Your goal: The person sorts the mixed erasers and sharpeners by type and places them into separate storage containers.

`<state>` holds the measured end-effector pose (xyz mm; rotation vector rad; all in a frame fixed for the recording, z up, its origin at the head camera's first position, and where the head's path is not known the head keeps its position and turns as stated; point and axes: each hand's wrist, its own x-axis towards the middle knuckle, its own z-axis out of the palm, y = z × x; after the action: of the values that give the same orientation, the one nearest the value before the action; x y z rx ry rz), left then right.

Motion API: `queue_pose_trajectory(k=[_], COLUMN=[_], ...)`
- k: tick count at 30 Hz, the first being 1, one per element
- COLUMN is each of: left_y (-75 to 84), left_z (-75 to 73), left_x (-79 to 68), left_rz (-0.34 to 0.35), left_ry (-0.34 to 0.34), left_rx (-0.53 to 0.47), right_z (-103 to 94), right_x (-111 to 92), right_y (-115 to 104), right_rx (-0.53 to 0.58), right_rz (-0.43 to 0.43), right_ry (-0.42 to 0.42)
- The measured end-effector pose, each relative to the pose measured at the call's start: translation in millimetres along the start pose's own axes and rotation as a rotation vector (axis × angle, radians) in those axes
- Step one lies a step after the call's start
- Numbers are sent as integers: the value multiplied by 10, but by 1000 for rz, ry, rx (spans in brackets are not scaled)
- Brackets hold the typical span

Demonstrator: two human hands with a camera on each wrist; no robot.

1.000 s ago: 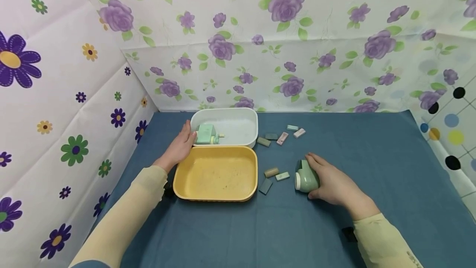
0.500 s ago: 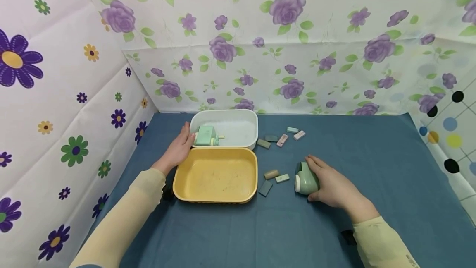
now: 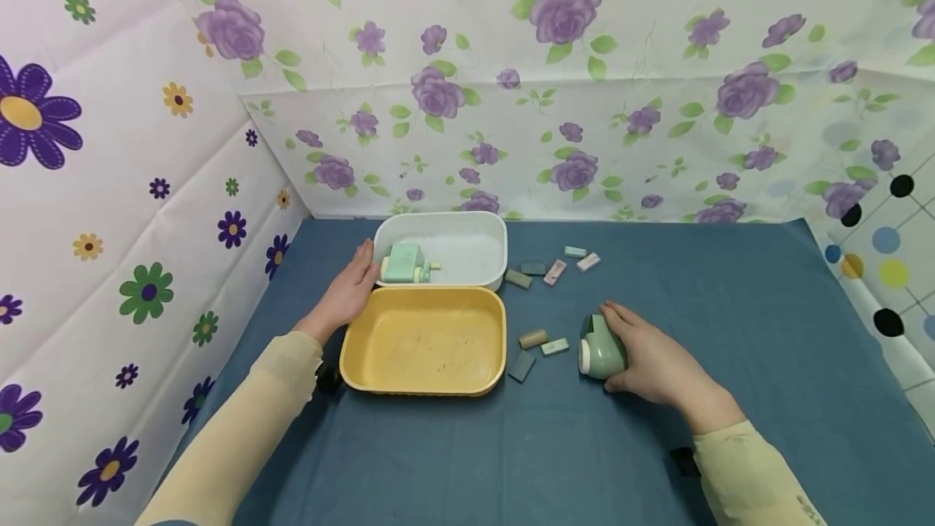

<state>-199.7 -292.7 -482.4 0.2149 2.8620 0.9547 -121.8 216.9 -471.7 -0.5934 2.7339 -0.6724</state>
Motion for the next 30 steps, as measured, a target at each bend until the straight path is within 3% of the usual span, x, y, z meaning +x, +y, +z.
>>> queue_pose_trajectory(k=[6, 15, 30], left_y=[30, 43, 34], left_z=[14, 14, 41], left_x=[-8, 2, 11], left_rz=[2, -9, -23], left_ry=[1, 4, 18], left_rx=[29, 66, 83], right_z=[2, -36, -79], right_x=[-4, 21, 77], right_y=[9, -31, -60], right_rx=[-19, -154, -148], right_rz=[11, -29, -32], right_ry=[-13, 4, 17])
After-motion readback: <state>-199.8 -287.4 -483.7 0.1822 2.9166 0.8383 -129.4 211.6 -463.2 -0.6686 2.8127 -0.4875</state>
